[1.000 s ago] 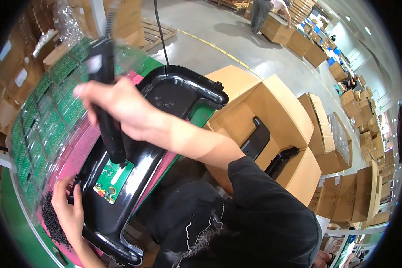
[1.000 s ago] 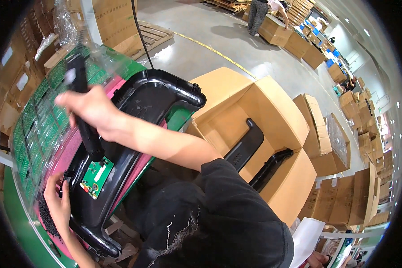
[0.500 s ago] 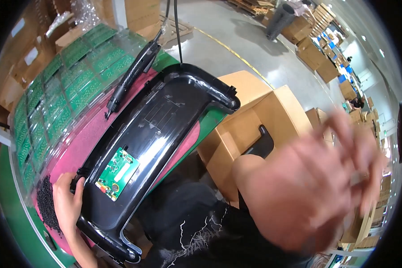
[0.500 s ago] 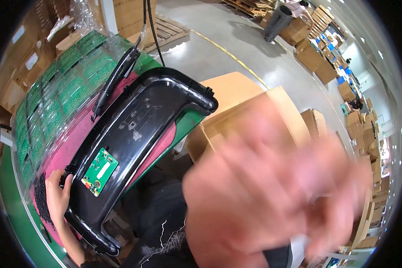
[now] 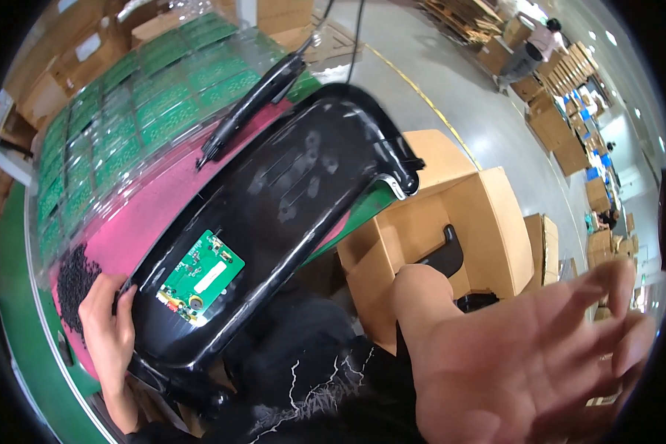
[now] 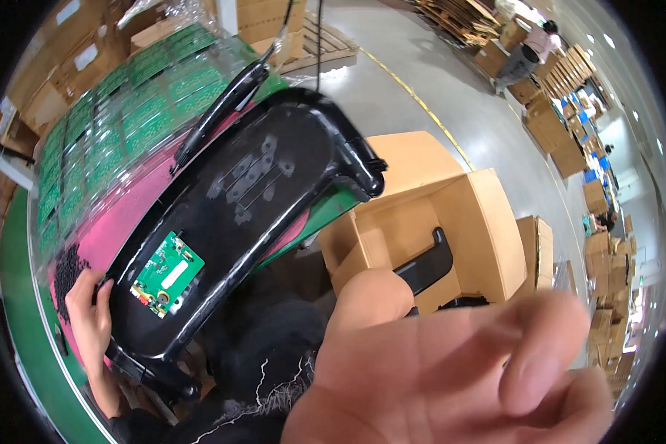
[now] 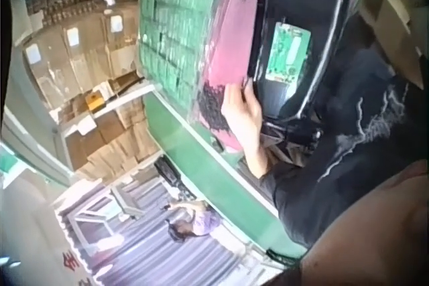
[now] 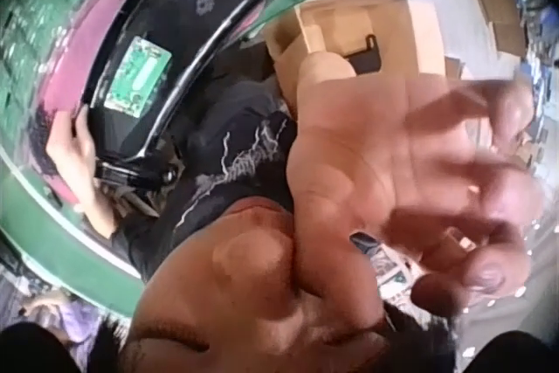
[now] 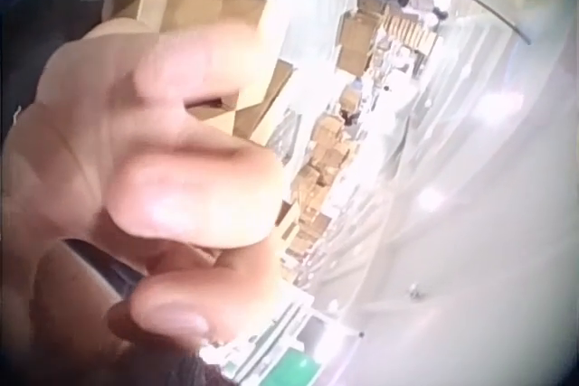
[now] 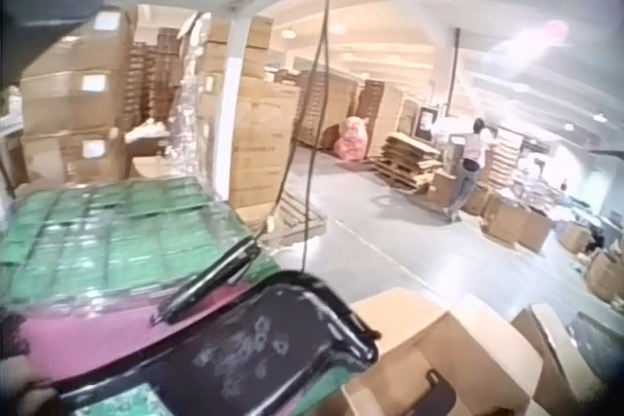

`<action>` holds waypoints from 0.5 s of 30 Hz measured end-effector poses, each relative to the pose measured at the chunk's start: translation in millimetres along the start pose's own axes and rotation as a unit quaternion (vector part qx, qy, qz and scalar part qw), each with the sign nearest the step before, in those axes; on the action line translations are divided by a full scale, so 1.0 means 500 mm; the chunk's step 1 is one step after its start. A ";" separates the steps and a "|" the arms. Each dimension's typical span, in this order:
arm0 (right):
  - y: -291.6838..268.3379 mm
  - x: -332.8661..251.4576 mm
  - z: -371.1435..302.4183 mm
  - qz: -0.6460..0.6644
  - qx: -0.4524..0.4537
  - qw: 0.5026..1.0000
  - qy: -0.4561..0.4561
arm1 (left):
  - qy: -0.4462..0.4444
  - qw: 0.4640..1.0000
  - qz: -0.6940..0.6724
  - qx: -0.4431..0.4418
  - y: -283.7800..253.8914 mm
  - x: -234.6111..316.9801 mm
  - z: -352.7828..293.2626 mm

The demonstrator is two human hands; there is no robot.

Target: Assembling circuit boards into plastic housings and securing them with screws using an electric screwdriver.

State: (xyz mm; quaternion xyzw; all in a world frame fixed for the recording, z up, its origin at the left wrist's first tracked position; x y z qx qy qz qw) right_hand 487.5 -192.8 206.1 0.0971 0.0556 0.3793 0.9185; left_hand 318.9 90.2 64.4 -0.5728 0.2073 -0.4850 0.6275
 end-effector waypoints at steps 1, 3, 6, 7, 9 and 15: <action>0.007 0.009 0.000 -0.010 0.000 1.000 0.008 | 0.011 0.999 -0.009 0.049 -0.031 0.019 -0.018; 0.010 0.016 -0.011 -0.015 -0.002 0.999 0.036 | 0.007 0.993 0.003 0.115 -0.087 0.020 -0.070; 0.026 0.034 -0.024 -0.014 -0.004 0.997 0.076 | -0.094 0.953 0.072 0.279 -0.159 -0.087 -0.215; 0.034 0.036 -0.025 -0.020 -0.006 0.996 0.086 | -0.185 0.919 -0.001 0.348 -0.176 -0.147 -0.273; 0.047 0.051 -0.030 -0.039 -0.007 0.993 0.107 | -0.267 0.853 -0.103 0.437 -0.220 -0.260 -0.378; 0.036 0.103 -0.083 0.023 0.004 0.975 0.223 | -0.378 0.685 -0.237 0.576 -0.279 -0.389 -0.672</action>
Point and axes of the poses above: each hand's wrist, its own z-axis towards the middle knuckle, its own y-axis out of the palm, x = y × z, the point moved 7 cm from there along z, towards the middle knuckle, and after that the axes turned 7 degrees about z, right-handed, at the moved point
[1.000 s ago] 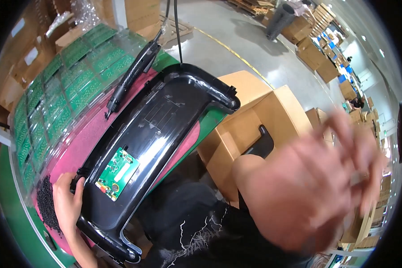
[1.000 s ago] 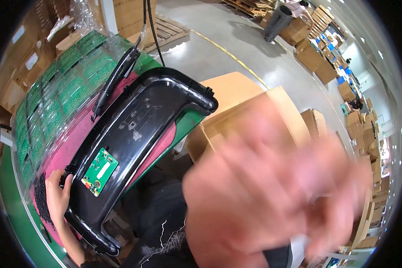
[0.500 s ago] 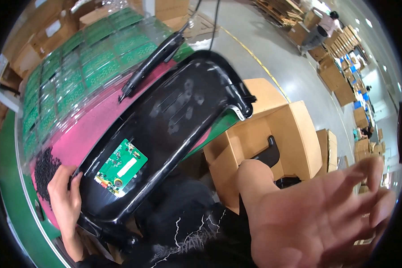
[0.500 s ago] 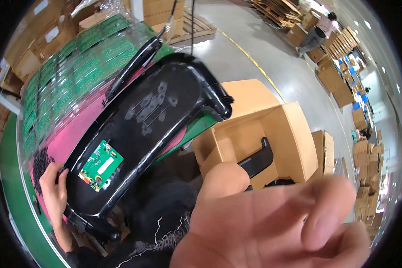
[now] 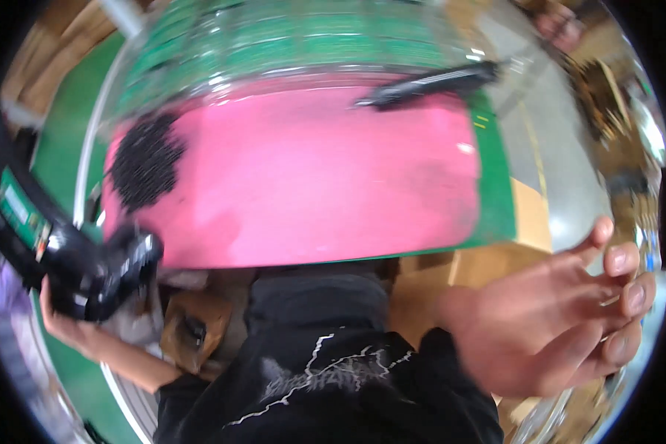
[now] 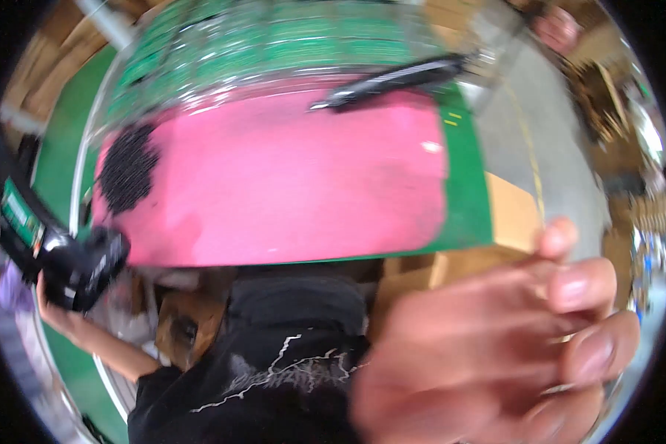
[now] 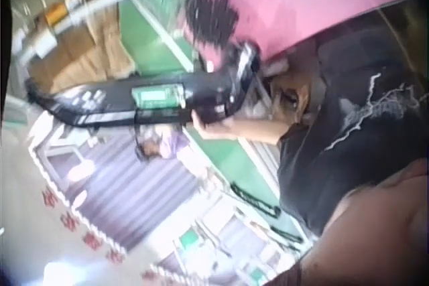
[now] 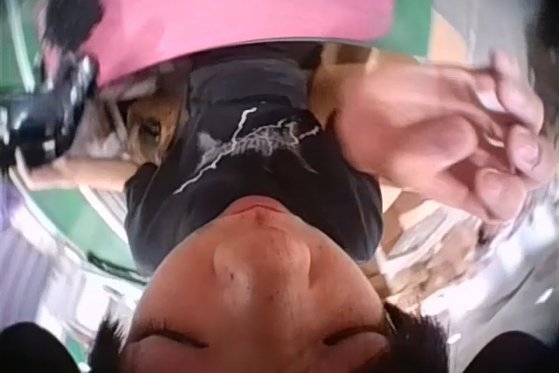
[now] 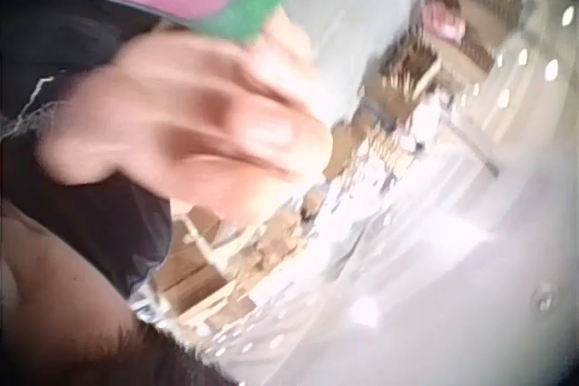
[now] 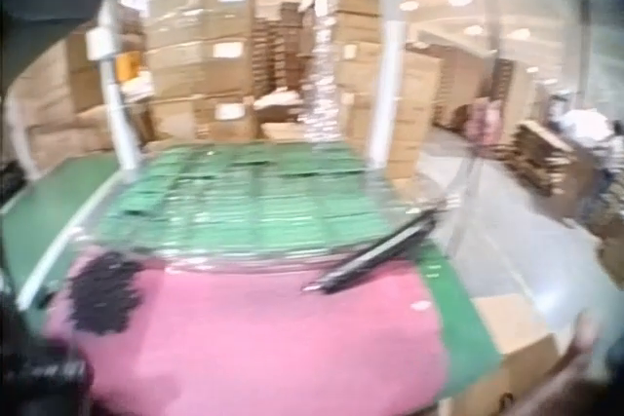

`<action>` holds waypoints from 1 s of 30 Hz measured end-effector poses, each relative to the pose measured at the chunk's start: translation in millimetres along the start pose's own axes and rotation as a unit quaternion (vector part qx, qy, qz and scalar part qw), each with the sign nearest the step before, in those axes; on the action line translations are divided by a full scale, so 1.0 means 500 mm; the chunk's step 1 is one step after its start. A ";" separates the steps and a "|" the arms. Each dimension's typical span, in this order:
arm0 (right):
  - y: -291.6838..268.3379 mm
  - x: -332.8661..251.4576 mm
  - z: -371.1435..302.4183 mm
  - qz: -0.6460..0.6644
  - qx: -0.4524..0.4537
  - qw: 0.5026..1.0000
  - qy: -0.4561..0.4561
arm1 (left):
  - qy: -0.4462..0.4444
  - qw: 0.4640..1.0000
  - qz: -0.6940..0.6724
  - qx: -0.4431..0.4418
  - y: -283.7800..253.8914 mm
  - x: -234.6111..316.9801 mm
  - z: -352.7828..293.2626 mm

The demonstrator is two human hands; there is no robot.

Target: Assembling circuit boards into plastic housings and securing them with screws using an electric screwdriver.

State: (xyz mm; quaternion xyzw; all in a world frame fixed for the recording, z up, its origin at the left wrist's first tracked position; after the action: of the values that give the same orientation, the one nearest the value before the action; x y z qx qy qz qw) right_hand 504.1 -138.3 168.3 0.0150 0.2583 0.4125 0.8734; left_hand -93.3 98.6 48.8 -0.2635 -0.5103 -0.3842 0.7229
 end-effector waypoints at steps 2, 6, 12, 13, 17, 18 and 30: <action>-0.033 0.029 -0.016 0.027 0.024 0.996 -0.080 | -0.111 0.985 -0.131 -0.024 0.035 0.003 -0.026; -0.225 0.123 -0.086 -0.143 0.060 0.987 -0.048 | -0.159 0.979 -0.126 0.028 -0.032 0.016 0.017; -0.658 0.223 -0.276 -0.554 0.183 0.797 0.154 | -0.205 0.951 -0.233 0.011 -0.098 -0.135 0.112; -0.758 0.224 -0.334 -0.640 0.172 0.737 0.131 | -0.211 0.952 -0.203 0.089 -0.137 -0.166 0.145; -1.036 0.082 -0.631 -0.899 0.246 0.339 0.125 | -0.228 0.948 -0.138 0.174 -0.055 -0.215 0.141; -1.235 0.065 -0.698 -0.930 0.044 0.261 0.254 | -0.226 0.949 -0.133 0.175 -0.115 -0.298 0.165; -0.691 0.614 -0.936 -0.705 0.061 0.248 0.662 | 0.061 0.962 0.111 -0.240 0.300 -0.051 0.074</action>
State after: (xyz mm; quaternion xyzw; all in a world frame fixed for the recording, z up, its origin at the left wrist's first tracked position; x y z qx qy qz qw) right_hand 694.8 -229.7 -454.2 -0.3982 0.6782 -0.5190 0.3349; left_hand 6.1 219.4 39.0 -0.4607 -0.3256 -0.4279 0.7061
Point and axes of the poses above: each hand's wrist, its own z-axis towards the middle knuckle, its own y-axis out of the palm, x = y × z, the point moved 7 cm from there along z, towards the middle knuckle, and after that the axes turned 7 degrees about z, right-handed, at the moved point
